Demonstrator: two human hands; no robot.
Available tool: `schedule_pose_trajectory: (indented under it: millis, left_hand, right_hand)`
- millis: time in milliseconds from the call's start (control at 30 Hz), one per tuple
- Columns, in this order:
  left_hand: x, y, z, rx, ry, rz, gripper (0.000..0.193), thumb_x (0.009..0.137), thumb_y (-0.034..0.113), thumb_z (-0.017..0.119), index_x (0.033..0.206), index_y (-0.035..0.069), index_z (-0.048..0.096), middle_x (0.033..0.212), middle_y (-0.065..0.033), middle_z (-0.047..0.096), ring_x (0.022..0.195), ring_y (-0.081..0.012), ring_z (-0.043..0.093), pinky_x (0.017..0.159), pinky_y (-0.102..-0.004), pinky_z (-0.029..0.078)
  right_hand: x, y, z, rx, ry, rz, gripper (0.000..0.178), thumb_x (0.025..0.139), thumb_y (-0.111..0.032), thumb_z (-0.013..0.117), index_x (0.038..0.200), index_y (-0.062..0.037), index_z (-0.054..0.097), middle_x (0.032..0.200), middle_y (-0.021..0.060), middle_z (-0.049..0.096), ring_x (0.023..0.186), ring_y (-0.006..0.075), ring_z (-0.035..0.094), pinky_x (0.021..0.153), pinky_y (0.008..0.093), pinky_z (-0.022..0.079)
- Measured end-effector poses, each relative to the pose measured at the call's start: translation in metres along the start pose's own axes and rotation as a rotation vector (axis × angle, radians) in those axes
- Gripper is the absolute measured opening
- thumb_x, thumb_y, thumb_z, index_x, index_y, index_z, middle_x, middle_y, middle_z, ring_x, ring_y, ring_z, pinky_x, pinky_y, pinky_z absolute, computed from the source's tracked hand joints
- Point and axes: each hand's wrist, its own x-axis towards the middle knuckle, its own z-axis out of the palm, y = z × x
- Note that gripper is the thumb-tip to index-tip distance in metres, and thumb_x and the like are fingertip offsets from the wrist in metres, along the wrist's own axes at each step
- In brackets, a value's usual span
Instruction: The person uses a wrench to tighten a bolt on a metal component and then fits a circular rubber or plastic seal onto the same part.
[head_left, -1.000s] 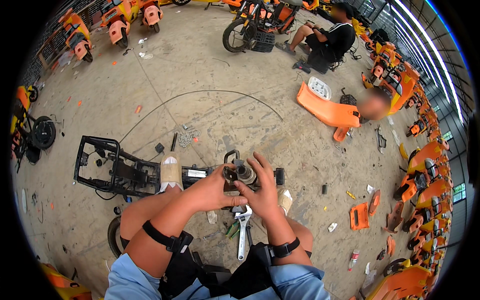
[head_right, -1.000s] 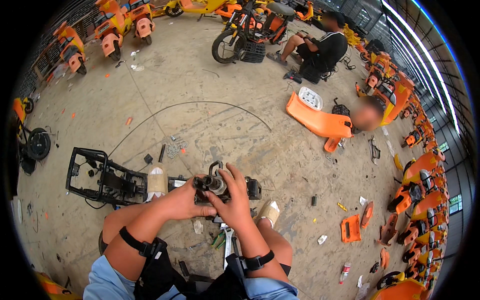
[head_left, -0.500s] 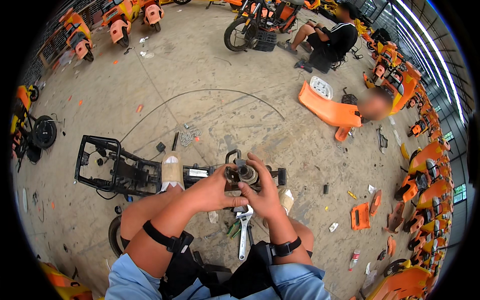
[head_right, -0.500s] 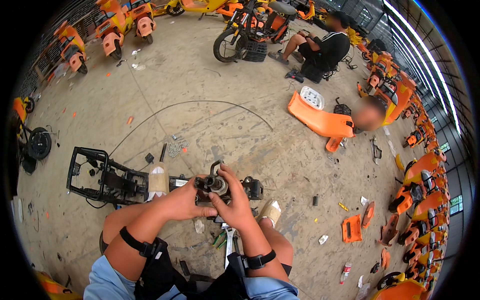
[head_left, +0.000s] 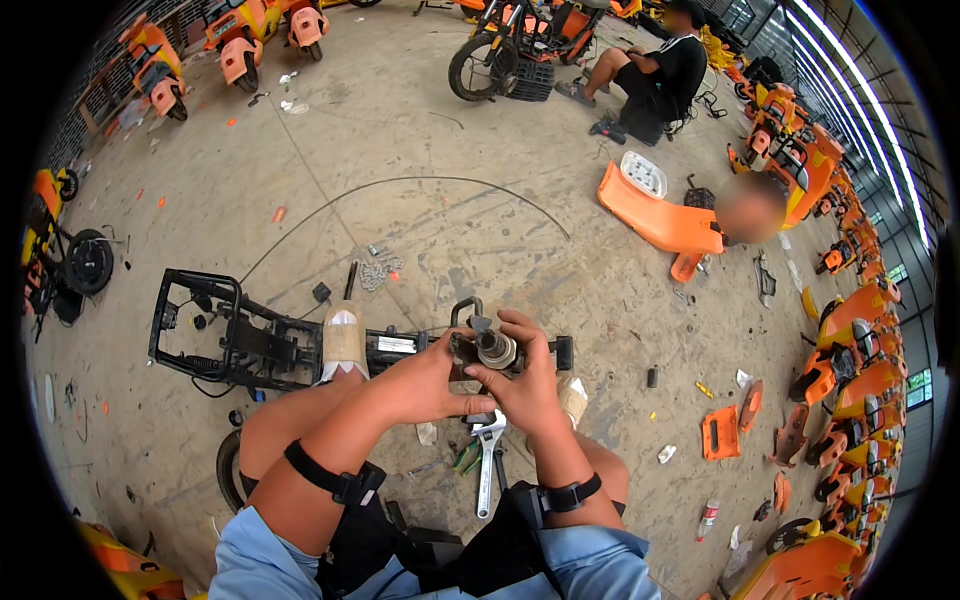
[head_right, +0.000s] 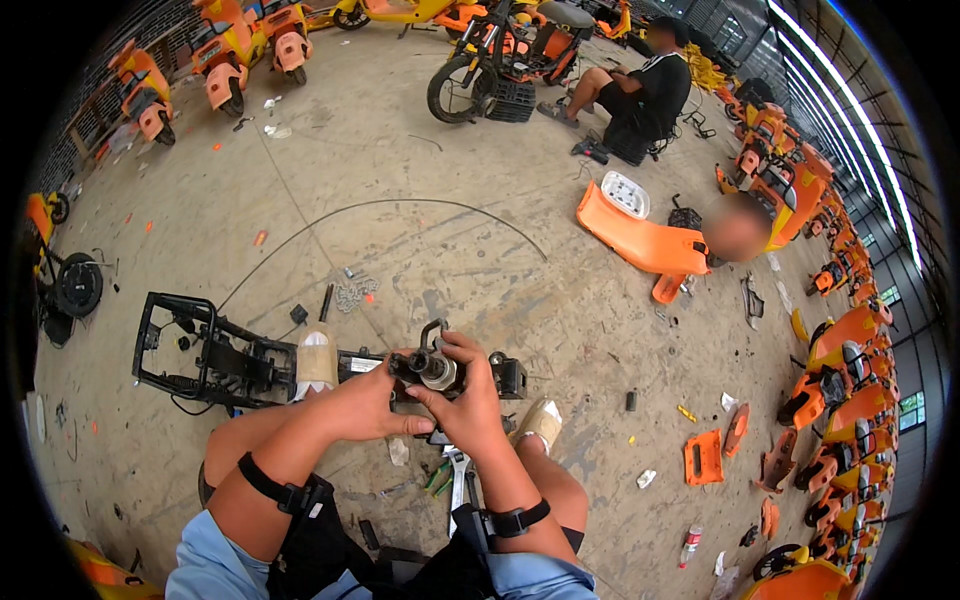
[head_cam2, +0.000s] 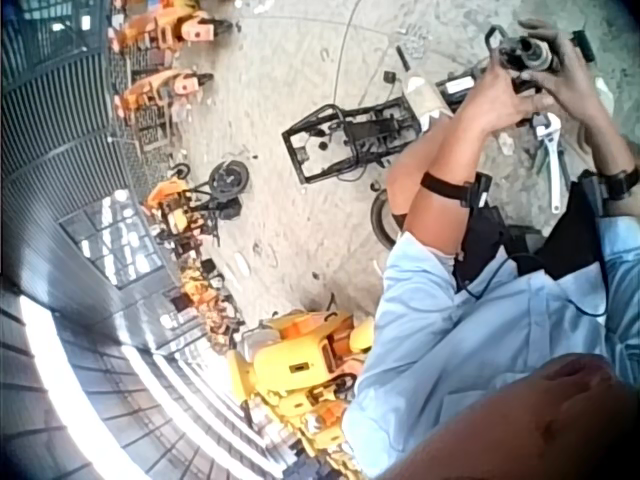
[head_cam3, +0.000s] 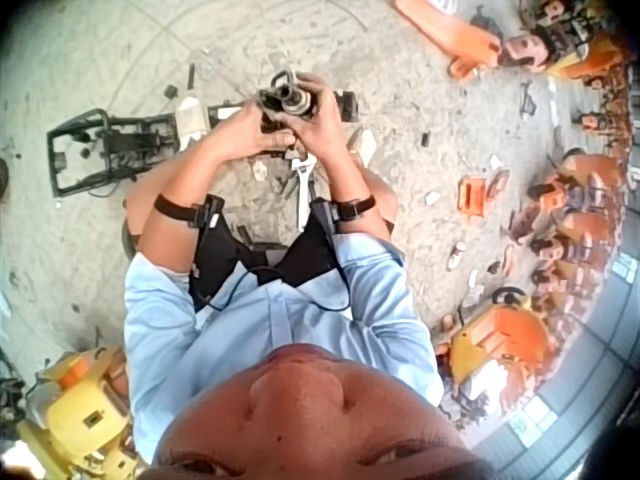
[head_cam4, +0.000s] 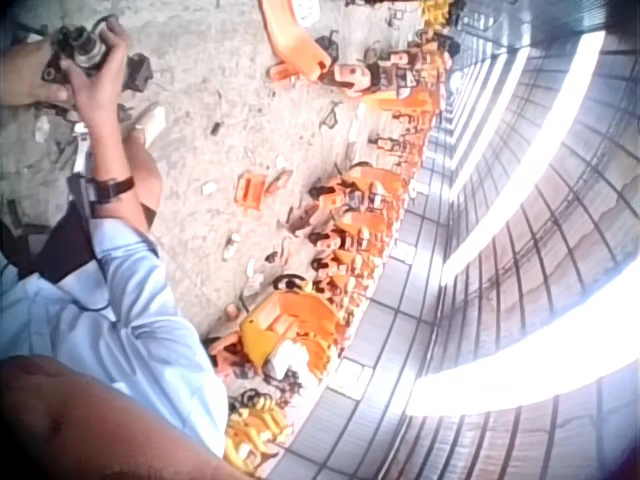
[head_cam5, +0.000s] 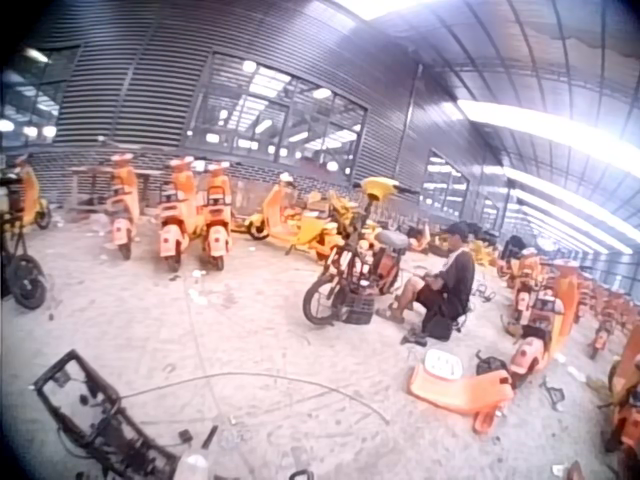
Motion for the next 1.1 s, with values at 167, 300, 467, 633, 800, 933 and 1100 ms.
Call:
schedule_pose_trajectory:
  millis: [167, 300, 467, 633, 800, 933, 1100]
  left_hand:
    - [-0.001, 0.002, 0.001, -0.082, -0.007, -0.032, 0.111, 0.077, 0.06, 0.087, 0.151, -0.004, 0.036, 0.142, -0.0221, 0.058, 0.132, -0.0337, 0.06, 0.109, -0.0391, 0.048]
    - [0.0, 0.002, 0.0, 0.051, -0.009, -0.02, 0.11, 0.077, 0.059, 0.087, 0.151, -0.003, 0.035, 0.14, -0.022, 0.06, 0.131, -0.0333, 0.061, 0.108, -0.0385, 0.049]
    - [-0.001, 0.006, -0.001, 0.024, -0.015, -0.039, 0.109, 0.078, 0.058, 0.087, 0.152, -0.003, 0.034, 0.141, -0.022, 0.059, 0.131, -0.0341, 0.061, 0.109, -0.039, 0.048]
    - [0.0, 0.004, -0.001, 0.049, -0.029, -0.029, 0.11, 0.079, 0.059, 0.086, 0.153, -0.004, 0.034, 0.144, -0.0232, 0.057, 0.134, -0.0347, 0.059, 0.11, -0.0392, 0.047]
    - [0.0, 0.008, -0.002, 0.061, -0.04, -0.038, 0.111, 0.08, 0.06, 0.085, 0.154, -0.005, 0.033, 0.145, -0.024, 0.055, 0.136, -0.0344, 0.057, 0.111, -0.0386, 0.046]
    - [0.0, 0.006, -0.001, 0.041, -0.036, -0.027, 0.111, 0.08, 0.061, 0.084, 0.153, -0.006, 0.033, 0.144, -0.0238, 0.056, 0.136, -0.0344, 0.057, 0.111, -0.0385, 0.046]
    - [0.0, 0.008, -0.001, 0.015, -0.043, -0.061, 0.111, 0.08, 0.061, 0.084, 0.153, -0.006, 0.034, 0.144, -0.0236, 0.056, 0.135, -0.0342, 0.058, 0.111, -0.0388, 0.046]
  right_hand:
    - [0.001, -0.006, -0.005, 0.009, -0.063, 0.027, 0.069, 0.079, -0.01, 0.09, 0.136, -0.0012, 0.052, 0.152, 0.0236, 0.052, 0.138, 0.0365, 0.055, 0.11, 0.0431, 0.048]
    - [0.0, 0.0, -0.003, 0.051, -0.031, 0.04, 0.069, 0.081, -0.011, 0.088, 0.138, -0.0009, 0.05, 0.154, 0.0232, 0.05, 0.138, 0.0358, 0.055, 0.109, 0.0432, 0.048]
    - [0.002, -0.012, -0.002, -0.04, -0.014, -0.041, 0.07, 0.08, -0.009, 0.089, 0.137, -0.0007, 0.05, 0.152, 0.0225, 0.051, 0.135, 0.0356, 0.057, 0.108, 0.0431, 0.049]
    - [0.001, -0.004, -0.007, -0.058, -0.07, -0.011, 0.073, 0.079, -0.011, 0.089, 0.139, -0.0002, 0.048, 0.153, 0.0239, 0.05, 0.137, 0.0385, 0.055, 0.108, 0.0437, 0.049]
    - [-0.002, -0.004, -0.002, -0.038, -0.037, -0.018, 0.071, 0.081, -0.009, 0.087, 0.14, -0.0002, 0.049, 0.154, 0.0226, 0.05, 0.139, 0.0384, 0.053, 0.109, 0.0443, 0.048]
    - [-0.002, -0.001, -0.008, -0.05, -0.088, 0.009, 0.07, 0.081, -0.008, 0.087, 0.139, -0.0003, 0.047, 0.155, 0.0227, 0.048, 0.138, 0.0387, 0.053, 0.109, 0.0437, 0.048]
    - [-0.002, -0.01, -0.001, -0.019, 0.027, -0.007, 0.064, 0.084, -0.007, 0.084, 0.138, -0.0002, 0.05, 0.153, 0.0223, 0.051, 0.14, 0.0373, 0.053, 0.11, 0.0435, 0.048]
